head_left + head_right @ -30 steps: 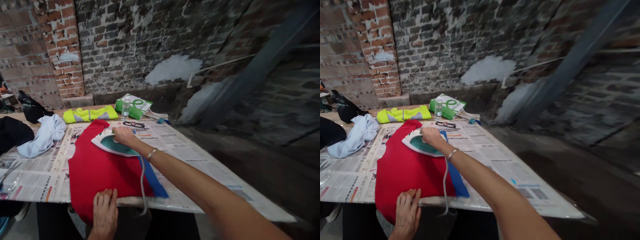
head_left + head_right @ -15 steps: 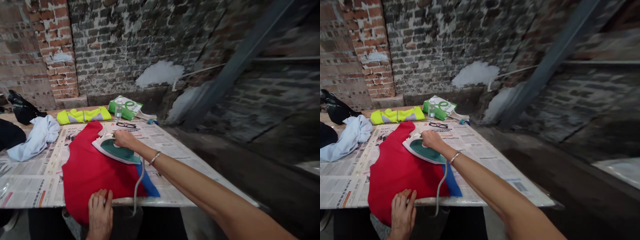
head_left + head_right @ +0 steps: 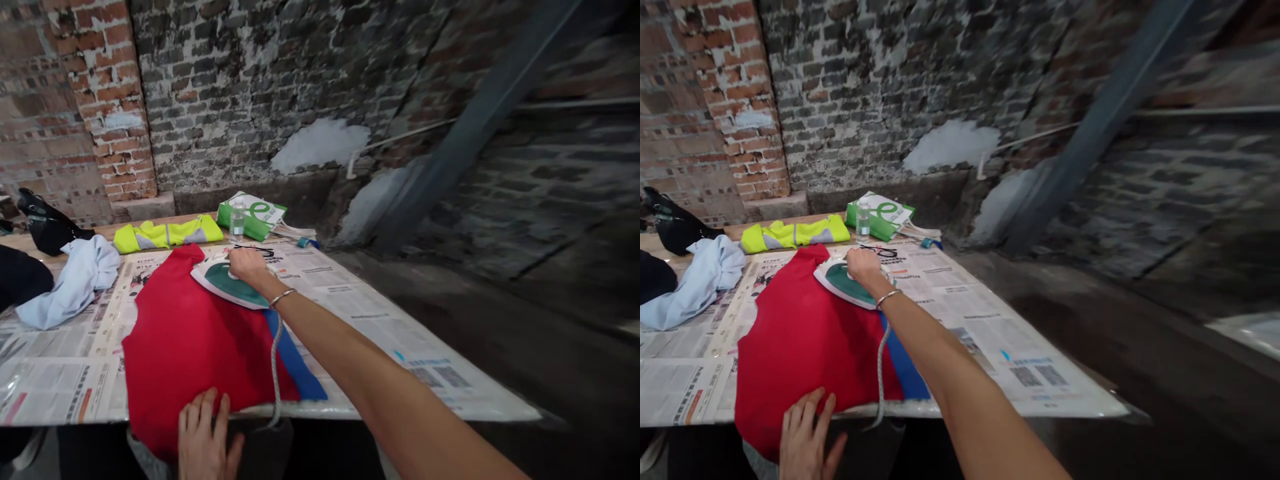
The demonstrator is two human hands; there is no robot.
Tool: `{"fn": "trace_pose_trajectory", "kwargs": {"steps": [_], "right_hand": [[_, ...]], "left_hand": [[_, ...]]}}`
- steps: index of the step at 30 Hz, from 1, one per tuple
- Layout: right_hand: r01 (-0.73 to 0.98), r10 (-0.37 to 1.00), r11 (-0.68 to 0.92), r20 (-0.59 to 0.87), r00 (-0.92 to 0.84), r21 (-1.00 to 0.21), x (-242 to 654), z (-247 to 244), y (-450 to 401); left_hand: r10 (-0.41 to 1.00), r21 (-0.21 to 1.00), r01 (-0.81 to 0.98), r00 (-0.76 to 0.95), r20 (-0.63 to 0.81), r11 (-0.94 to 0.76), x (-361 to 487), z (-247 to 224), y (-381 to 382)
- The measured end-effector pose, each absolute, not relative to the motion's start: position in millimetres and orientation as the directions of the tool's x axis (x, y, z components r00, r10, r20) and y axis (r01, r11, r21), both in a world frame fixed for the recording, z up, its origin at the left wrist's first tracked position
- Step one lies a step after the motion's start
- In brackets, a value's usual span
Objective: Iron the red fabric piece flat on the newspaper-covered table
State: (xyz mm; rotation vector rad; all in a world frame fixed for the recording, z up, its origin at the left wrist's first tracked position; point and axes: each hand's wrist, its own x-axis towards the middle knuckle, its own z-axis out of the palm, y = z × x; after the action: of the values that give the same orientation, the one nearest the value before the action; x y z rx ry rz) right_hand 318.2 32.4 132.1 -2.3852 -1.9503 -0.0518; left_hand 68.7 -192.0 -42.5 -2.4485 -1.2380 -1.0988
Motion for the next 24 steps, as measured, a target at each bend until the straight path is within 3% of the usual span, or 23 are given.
{"fn": "trace_pose_trajectory", "kwargs": {"steps": [5,7,9,14,19,24], "right_hand": [[0.984,0.983,-0.178,0.046,0.179,-0.017,320.6,136.7,24.5],[0.989,0.988,-0.149,0.030,0.149,-0.012,321.7,137.6,19.6],[0.995,0.994,-0.104,0.015,0.104,-0.010,322.4,137.2,15.2],[0.999,0.999,-0.049,-0.003,0.049,0.005,320.1,133.4,9.6],[0.992,0.992,-0.128,0.024,0.128,0.002,317.9,127.1,16.6],[0.984,0.984,-0.177,0.035,0.177,-0.023,318.6,123.0,24.6]], "left_hand": [[0.727,0.299,0.705,0.439,0.528,-0.643,51.2,10.9,-130.1],[0.769,0.292,0.740,0.451,0.453,-0.606,47.2,35.0,-76.3],[0.850,0.238,0.824,0.452,0.272,-0.514,46.9,51.6,-17.4],[0.926,0.166,0.912,0.359,0.117,-0.375,50.0,54.8,88.0],[0.951,0.090,0.949,0.295,0.091,-0.303,46.2,45.4,108.5],[0.913,0.046,0.914,0.397,0.091,-0.402,41.1,41.2,77.1]]}}
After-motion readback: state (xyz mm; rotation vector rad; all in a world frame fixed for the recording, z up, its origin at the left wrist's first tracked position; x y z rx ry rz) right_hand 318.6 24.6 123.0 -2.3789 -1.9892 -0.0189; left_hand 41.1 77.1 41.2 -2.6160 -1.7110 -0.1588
